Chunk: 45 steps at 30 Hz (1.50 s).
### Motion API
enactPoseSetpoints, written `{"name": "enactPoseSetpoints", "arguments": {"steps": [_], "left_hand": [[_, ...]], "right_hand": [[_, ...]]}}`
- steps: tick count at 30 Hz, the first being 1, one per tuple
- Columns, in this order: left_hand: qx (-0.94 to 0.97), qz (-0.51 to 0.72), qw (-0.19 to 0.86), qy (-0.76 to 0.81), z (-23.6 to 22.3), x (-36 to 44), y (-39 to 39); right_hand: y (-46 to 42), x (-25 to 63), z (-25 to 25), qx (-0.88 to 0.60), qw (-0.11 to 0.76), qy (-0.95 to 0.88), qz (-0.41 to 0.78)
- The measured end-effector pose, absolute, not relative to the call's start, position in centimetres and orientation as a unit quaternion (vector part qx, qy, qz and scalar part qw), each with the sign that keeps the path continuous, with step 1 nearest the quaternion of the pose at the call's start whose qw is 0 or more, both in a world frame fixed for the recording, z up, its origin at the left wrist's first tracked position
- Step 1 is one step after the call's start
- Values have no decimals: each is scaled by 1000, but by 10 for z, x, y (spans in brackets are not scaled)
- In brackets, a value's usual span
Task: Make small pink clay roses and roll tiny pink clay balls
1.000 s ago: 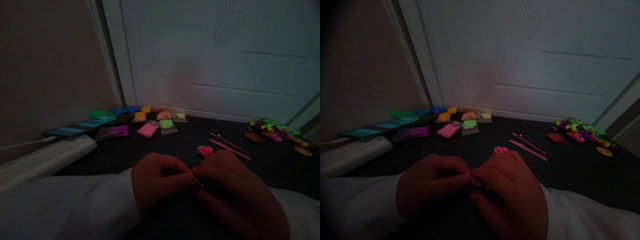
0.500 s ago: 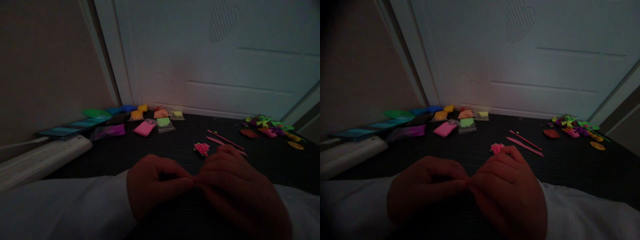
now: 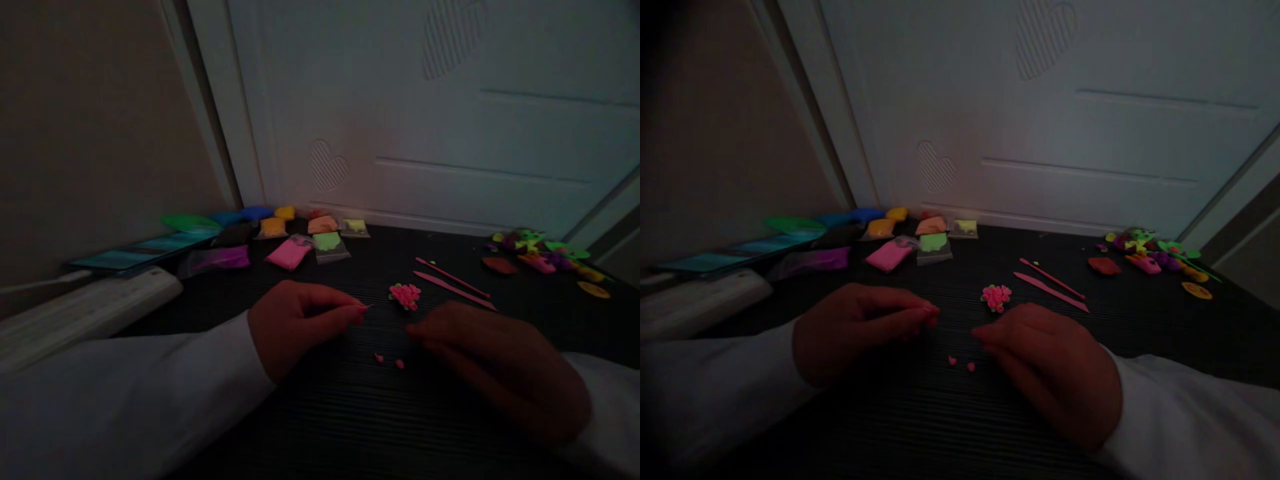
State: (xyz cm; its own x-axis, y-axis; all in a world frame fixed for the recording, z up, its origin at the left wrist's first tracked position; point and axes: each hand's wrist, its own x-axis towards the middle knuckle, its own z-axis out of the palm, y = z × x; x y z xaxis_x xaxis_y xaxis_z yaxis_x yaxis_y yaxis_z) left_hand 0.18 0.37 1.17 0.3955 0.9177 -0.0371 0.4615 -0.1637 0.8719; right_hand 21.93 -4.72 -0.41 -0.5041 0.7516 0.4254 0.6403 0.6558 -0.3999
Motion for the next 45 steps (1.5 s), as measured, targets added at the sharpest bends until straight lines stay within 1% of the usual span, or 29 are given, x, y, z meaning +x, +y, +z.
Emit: {"name": "enactPoseSetpoints", "arguments": {"steps": [11,17,23,32,38,41,45], "left_hand": [[726,205,430,496,13,0,2],[755,210,430,448,11,0,3],[760,197,430,446,8,-2,6],[780,182,413,434,7,-5,5],[785,185,407,430,4,-5,8],[802,213,372,415,3,-5,8],[876,218,259,343,1,-7,8]], "right_hand": [[-43,221,-6,-426,263,-856,125],[-41,219,-6,-425,259,-856,141],[-40,218,1,-459,238,-846,132],[-36,218,0,-425,200,-873,130],[-36,218,0,-428,212,-869,132],[-36,218,1,-435,203,-864,150],[-34,220,3,-437,191,-863,167]]}}
